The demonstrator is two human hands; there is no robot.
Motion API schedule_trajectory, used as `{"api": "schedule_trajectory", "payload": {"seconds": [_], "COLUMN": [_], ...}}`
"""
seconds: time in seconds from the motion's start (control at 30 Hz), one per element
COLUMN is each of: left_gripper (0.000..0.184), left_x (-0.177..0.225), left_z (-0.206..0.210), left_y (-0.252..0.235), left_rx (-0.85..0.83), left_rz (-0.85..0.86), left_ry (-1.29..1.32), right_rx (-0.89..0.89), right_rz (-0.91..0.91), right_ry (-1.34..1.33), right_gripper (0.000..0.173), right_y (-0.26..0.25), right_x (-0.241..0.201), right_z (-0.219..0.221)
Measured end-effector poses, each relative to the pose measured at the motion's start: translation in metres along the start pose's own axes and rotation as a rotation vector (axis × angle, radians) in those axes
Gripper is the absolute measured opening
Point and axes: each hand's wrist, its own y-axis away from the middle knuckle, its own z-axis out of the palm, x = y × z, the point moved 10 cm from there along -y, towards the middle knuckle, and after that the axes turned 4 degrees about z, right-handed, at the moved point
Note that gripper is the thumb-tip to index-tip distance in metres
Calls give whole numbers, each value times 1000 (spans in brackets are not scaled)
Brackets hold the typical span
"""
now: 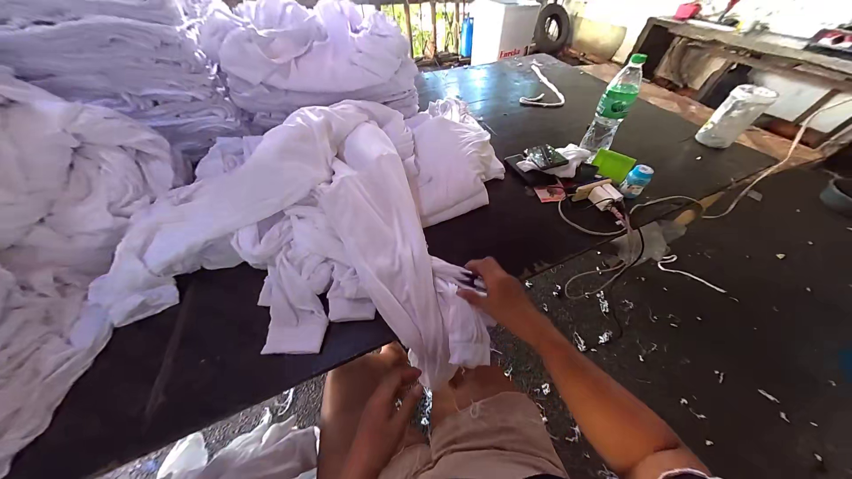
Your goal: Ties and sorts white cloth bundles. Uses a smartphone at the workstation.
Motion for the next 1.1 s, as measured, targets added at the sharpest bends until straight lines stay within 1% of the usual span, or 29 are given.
{"api": "schedule_trajectory", "payload": {"seconds": [0.03, 0.1, 0.13, 0.2, 0.3, 0.37, 0.43, 0.47, 0.5, 0.53, 0.63, 0.7, 0.73, 0.8, 0.83, 0.9, 0.97, 1.1], "left_gripper": [35, 33, 33, 33, 31, 29, 26, 25, 24, 24, 25, 26, 26, 24, 24, 24, 22, 21], "left_x": [6, 22, 30, 47, 84, 110, 134, 145, 155, 166, 191, 191, 187, 174, 165, 144, 126, 117], "left_z": [-1, -4, -5, -5, 2, 14, 33, 45, 59, 74, 122, 150, 162, 184, 193, 205, 205, 206], "left_y": [0, -4, -7, -20, -55, -90, -133, -157, -181, -205, -277, -319, -338, -366, -375, -384, -388, -394], "left_rx": [-9, -49, -88, -156, -246, -301, -319, -318, -325, -348, -432, -425, -392, -335, -326, -323, -305, -377], "left_rz": [25, 73, 76, 98, 197, 282, 407, 474, 514, 515, 396, 282, 262, 252, 254, 257, 244, 98], "left_ry": [-1, 3, 13, 28, 36, 47, 32, 20, 19, 26, 94, 209, 278, 386, 415, 445, 473, 513], "right_rx": [-11, 2, 13, 49, 47, -6, -76, -78, -44, 15, 198, 264, 290, 322, 308, 202, 99, 76], "right_rz": [67, 148, 153, 101, 40, 31, 0, -20, -31, -21, 102, 211, 269, 358, 381, 439, 526, 640], "right_ry": [66, 214, 269, 320, 299, 253, 179, 144, 119, 113, 165, 188, 194, 203, 210, 245, 301, 345], "right_gripper": [51, 46, 44, 39, 35, 34, 39, 42, 42, 40, 33, 31, 31, 38, 44, 62, 80, 97], "right_y": [-19, -55, -68, -88, -105, -112, -121, -127, -133, -141, -166, -183, -192, -212, -224, -247, -267, -290], "right_x": [20, 55, 68, 85, 101, 107, 112, 116, 121, 128, 166, 198, 214, 237, 245, 256, 264, 279], "right_z": [-6, -16, -19, -25, -27, -28, -36, -47, -64, -88, -168, -209, -225, -246, -249, -240, -225, -209]}}
